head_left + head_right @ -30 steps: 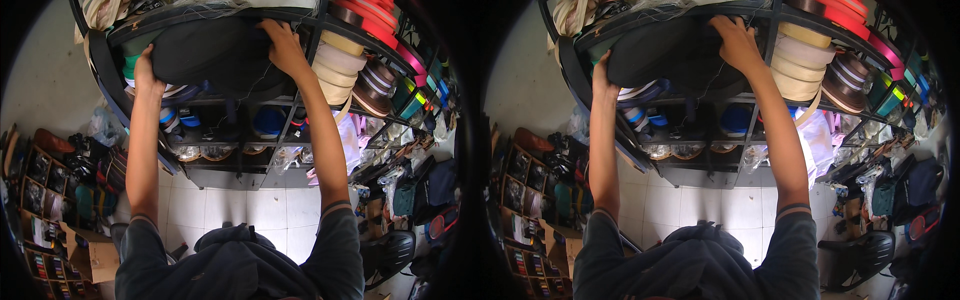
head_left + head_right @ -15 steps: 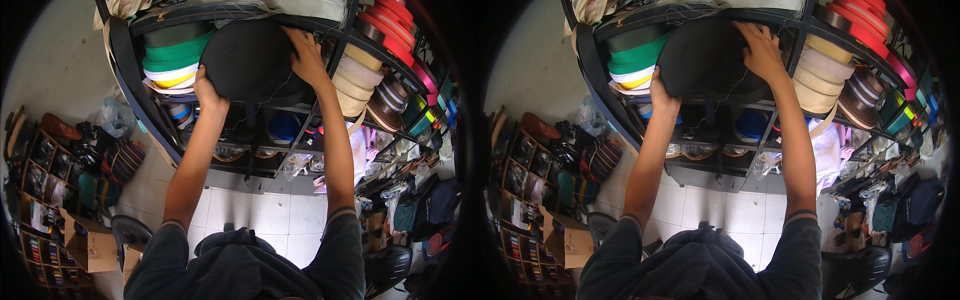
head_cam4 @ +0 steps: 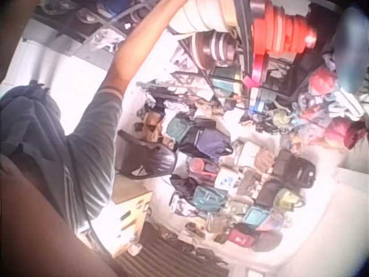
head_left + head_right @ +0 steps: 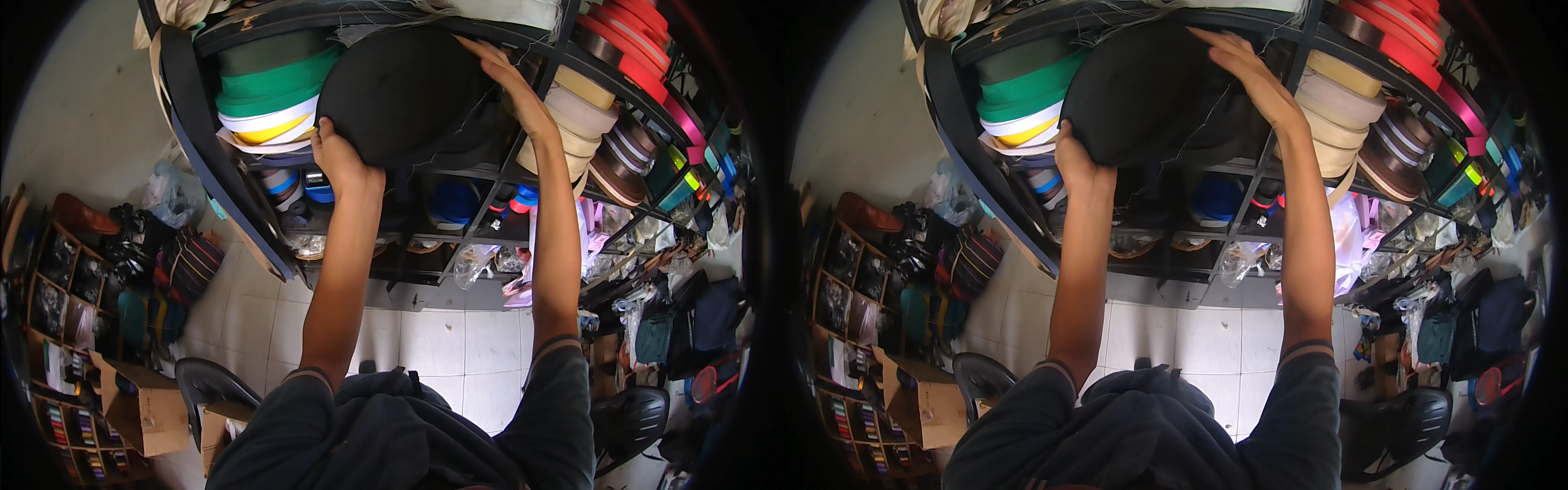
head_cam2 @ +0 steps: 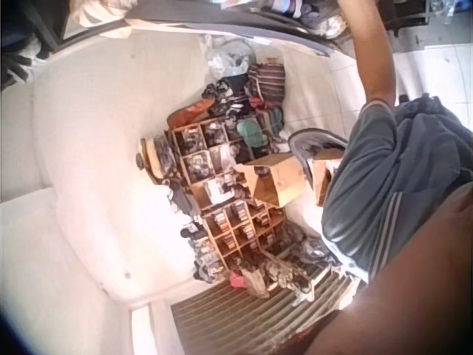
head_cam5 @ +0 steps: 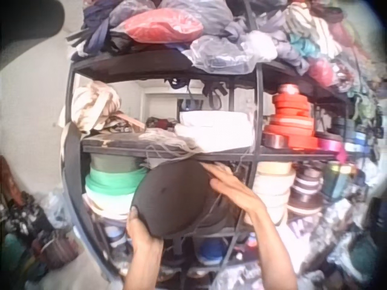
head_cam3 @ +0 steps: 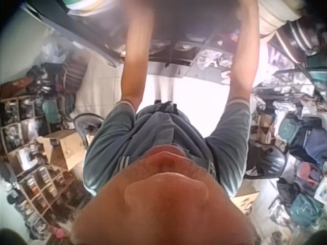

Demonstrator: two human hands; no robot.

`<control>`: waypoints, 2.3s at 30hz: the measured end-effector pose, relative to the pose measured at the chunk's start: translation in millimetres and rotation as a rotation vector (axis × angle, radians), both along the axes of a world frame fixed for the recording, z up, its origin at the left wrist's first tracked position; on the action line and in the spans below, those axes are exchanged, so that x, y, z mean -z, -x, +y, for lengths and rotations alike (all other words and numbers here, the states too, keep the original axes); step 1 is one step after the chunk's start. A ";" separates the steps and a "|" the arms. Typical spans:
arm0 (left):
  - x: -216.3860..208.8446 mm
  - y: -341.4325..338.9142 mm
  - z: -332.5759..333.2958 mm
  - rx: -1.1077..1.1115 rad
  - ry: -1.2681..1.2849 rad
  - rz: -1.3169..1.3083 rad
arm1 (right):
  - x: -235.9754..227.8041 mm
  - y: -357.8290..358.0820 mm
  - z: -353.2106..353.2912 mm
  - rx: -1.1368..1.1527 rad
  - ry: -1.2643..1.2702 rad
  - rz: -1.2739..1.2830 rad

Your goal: The person organizes various textile goods, including rolls of fabric and round pads, by taking them from cardboard boxes and placing them onto metal storage shelves.

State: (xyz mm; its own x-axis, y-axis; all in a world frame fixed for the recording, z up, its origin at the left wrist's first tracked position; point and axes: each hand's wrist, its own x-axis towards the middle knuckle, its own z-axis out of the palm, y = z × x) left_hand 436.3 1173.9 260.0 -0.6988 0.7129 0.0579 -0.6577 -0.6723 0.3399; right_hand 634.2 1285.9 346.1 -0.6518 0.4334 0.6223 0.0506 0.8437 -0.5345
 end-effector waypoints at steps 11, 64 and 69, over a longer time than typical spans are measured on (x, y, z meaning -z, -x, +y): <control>-3.2 26.2 8.1 0.207 -0.016 0.087 | 9.3 24.5 -8.9 0.311 -0.271 -0.005; 27.2 2.8 25.6 0.313 0.043 -0.193 | 21.9 79.3 -8.1 0.708 -0.242 0.239; 51.7 1.9 -25.9 0.349 0.028 -0.117 | 25.3 74.2 -4.9 0.689 -0.318 0.228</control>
State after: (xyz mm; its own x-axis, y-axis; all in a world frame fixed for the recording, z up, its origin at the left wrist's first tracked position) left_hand 434.4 1148.0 208.3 -0.4140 0.9098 -0.0312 -0.8813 -0.3919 0.2641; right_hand 560.0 1281.0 320.8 -0.1429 0.4720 0.8699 0.5350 0.7763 -0.3333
